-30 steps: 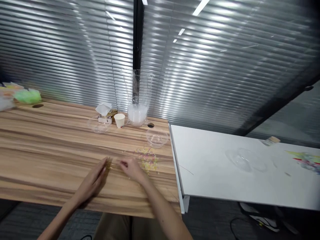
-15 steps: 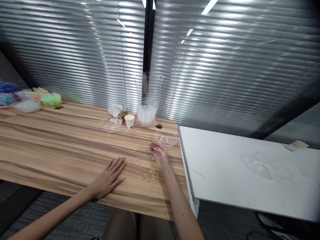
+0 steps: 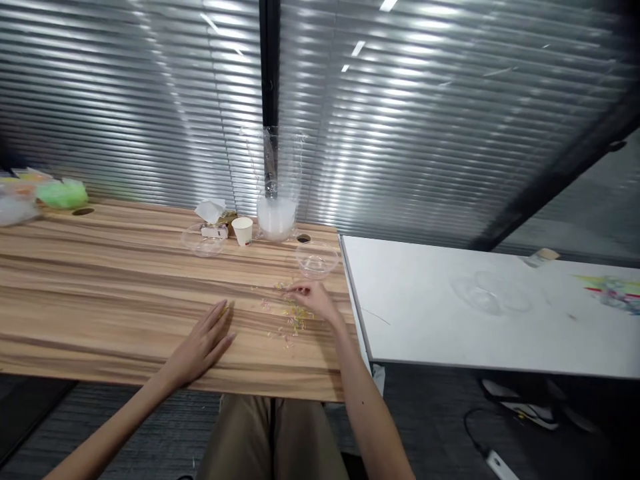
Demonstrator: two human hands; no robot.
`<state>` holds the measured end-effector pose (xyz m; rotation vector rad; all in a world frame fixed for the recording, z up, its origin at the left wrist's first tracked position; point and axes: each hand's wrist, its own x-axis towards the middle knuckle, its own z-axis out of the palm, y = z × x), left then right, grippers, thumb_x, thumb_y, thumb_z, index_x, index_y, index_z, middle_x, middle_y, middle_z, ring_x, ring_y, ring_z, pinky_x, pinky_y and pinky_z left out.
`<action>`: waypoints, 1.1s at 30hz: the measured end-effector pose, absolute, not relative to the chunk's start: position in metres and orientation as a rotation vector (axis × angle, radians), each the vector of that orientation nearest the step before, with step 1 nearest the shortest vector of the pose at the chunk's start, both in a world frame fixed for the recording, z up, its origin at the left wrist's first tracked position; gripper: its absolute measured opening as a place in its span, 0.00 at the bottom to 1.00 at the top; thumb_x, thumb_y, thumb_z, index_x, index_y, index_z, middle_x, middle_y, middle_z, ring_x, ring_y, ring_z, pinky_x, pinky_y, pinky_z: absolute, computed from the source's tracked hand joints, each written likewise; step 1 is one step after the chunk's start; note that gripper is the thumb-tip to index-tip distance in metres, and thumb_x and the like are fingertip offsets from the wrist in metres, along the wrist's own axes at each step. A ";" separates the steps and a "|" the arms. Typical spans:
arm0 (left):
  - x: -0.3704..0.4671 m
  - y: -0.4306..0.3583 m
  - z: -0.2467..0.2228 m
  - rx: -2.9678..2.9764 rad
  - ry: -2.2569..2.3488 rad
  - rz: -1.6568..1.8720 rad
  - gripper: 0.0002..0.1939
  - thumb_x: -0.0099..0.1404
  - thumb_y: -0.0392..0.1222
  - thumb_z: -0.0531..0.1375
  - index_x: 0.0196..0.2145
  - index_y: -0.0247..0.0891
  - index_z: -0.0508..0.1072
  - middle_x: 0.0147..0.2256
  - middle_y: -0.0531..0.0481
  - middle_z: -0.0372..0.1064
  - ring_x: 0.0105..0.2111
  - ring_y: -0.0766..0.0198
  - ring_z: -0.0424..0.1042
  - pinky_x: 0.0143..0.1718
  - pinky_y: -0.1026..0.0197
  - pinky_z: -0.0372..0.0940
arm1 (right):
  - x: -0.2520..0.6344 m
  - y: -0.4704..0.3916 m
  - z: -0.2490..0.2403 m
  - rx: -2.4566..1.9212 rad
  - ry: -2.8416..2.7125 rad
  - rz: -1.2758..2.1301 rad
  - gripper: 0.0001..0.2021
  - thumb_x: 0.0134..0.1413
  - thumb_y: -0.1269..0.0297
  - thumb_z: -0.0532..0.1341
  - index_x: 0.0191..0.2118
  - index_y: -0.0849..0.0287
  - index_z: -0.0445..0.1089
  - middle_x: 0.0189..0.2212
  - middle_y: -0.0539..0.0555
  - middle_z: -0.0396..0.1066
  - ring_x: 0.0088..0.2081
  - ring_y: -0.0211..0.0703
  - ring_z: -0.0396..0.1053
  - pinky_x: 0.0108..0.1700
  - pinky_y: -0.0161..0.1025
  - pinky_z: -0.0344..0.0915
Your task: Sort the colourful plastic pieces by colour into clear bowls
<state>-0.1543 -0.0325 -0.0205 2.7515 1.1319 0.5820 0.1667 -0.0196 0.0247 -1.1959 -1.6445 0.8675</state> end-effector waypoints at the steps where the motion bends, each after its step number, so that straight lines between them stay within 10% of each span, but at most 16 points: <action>1: -0.153 -0.032 -0.020 2.750 1.136 0.592 0.29 0.71 0.52 0.47 0.66 0.38 0.51 0.66 0.42 0.42 0.65 0.49 0.43 0.63 0.44 0.47 | 0.167 -0.023 0.027 -1.243 -1.787 0.791 0.05 0.53 0.68 0.63 0.35 0.60 0.77 0.35 0.54 0.75 0.37 0.42 0.69 0.43 0.38 0.64; 33: -0.171 -0.033 -0.048 2.739 1.259 0.792 0.29 0.68 0.53 0.50 0.62 0.38 0.55 0.60 0.37 0.57 0.60 0.45 0.58 0.60 0.40 0.52 | 0.147 -0.031 0.010 -1.543 -2.137 0.601 0.06 0.51 0.78 0.63 0.27 0.61 0.71 0.33 0.51 0.73 0.41 0.42 0.65 0.49 0.35 0.54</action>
